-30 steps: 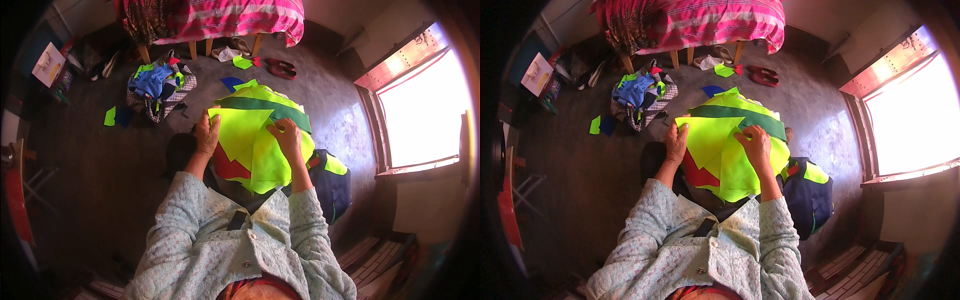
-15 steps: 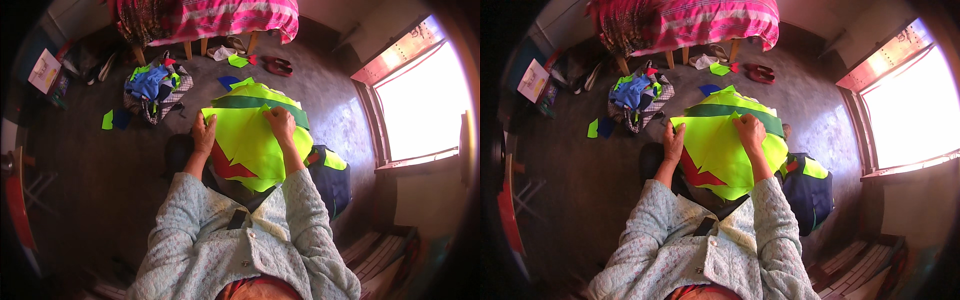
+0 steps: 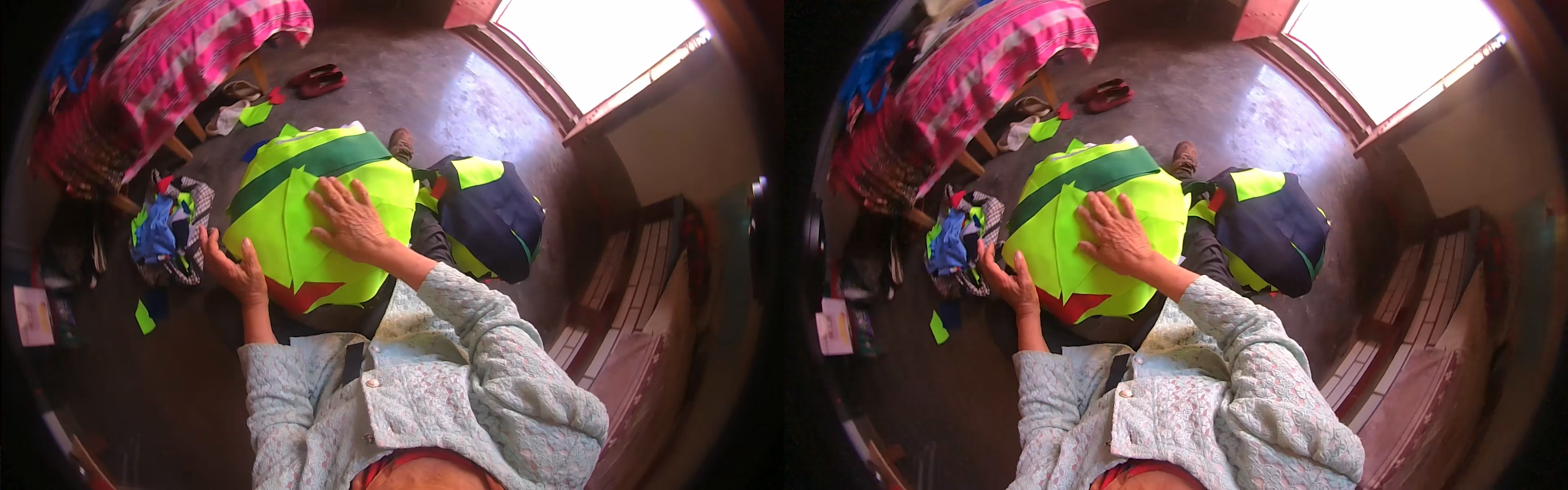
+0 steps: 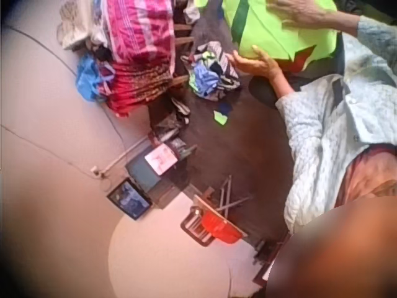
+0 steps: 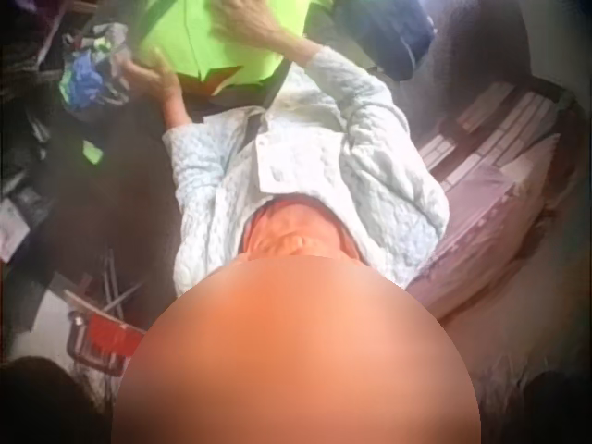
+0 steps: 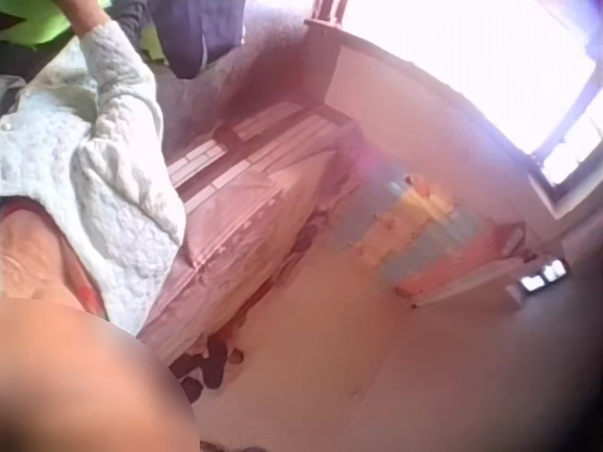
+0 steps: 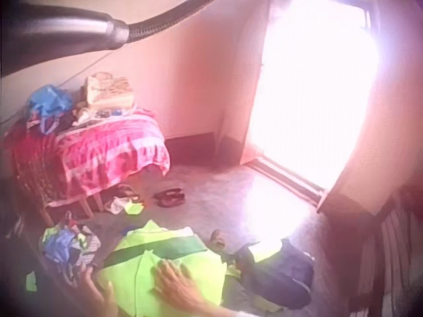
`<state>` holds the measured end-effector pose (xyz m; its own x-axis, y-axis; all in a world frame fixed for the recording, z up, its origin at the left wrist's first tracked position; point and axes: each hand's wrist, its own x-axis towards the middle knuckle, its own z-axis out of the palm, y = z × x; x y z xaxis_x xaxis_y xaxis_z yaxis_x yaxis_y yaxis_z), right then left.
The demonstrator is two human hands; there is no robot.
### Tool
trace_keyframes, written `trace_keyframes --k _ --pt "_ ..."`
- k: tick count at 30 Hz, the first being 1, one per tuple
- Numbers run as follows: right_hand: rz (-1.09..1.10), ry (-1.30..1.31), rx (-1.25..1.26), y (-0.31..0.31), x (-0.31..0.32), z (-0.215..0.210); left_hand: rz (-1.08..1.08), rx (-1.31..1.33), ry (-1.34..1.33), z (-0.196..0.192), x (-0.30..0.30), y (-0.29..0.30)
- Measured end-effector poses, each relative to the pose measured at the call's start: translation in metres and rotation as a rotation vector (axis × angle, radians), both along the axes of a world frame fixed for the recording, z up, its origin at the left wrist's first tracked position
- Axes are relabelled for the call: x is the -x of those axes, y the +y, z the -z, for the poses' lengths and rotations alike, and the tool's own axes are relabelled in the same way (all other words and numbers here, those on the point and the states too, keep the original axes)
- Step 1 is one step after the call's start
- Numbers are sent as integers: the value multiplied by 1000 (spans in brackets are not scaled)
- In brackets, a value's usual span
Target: The person sits on the floor and assembles two large, round, multi-colored fabric items by hand. They repeatedly pick up, fold, and press various colored fabric pieces onto the items, adjusting and smoothing them throughout the process.
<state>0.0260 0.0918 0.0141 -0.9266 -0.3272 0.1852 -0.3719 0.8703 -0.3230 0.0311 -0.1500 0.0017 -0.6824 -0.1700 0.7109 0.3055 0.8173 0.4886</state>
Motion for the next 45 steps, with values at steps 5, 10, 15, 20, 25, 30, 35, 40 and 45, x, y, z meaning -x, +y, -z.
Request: trace_keyframes --k 5,10,15,20,25,30,35,40,45 --pt "28 49 24 -3 -3 -1 341 115 -162 -43 3 45" --pt "21 92 145 -1 0 6 424 298 -412 -19 21 73" --pt "-16 121 572 52 -5 15 270 562 -441 -11 19 78" --pt "356 445 348 184 5 20 252 557 -444 -17 17 82" --pt "731 44 -159 285 -14 97 251 541 -460 -22 16 86" --pt "647 -77 -127 309 -11 111 255 539 -465 -21 17 85" --pt "637 132 -173 305 -3 126 260 544 -452 -19 17 81" --pt "711 218 -96 310 2 139 270 512 -445 -22 17 85" --pt "982 143 620 315 14 124 260 523 -407 -22 17 85"
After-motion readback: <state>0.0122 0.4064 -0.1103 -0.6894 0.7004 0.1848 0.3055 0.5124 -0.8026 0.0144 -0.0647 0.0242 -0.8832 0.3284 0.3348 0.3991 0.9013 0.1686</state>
